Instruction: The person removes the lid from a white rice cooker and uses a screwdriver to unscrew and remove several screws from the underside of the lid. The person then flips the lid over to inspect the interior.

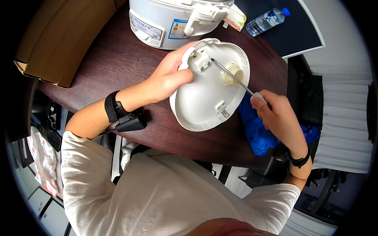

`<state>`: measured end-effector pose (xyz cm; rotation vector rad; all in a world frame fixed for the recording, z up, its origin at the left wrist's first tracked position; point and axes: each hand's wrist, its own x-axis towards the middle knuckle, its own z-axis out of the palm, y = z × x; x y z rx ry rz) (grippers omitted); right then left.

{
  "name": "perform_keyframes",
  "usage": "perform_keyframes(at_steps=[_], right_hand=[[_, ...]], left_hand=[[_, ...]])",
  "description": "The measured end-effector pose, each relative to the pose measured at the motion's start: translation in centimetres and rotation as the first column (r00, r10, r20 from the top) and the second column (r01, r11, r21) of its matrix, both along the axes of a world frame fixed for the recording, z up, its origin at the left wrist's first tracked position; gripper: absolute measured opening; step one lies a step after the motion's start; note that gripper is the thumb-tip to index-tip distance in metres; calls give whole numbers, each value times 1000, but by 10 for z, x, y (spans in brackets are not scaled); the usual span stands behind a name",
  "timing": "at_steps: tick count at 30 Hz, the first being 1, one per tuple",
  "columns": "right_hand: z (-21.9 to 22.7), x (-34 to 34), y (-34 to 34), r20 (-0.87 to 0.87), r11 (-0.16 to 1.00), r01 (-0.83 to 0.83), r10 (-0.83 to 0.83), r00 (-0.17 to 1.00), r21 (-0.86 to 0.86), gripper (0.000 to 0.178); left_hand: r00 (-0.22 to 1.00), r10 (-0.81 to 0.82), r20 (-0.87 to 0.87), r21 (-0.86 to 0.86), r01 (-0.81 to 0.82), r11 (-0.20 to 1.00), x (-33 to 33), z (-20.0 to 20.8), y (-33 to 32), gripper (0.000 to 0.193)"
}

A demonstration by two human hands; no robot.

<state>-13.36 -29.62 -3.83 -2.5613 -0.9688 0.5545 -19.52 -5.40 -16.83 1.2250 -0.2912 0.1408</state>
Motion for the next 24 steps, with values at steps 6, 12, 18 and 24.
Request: perform_keyframes(at_steps=[6,12,18,24], right_hand=[[-13,-4,-7,-180,994,102,-94,979,39,34],[-16,-8,-4,-171,995,100,-95,981,21,38],[-14,-11,-4,-189,994,112,-110,976,1,40],[-15,-14,-5,-172,993,116,-114,978,2,40]], left_hand=[[1000,-6,-16,-9,6,1000,0,2,-1,65],[1000,10,-29,2,-10,1000,-3,5,-2,66],[1000,5,-28,-22,-6,1000,-2,3,-4,66],[999,5,-39,5,-5,1000,-3,4,-3,67]])
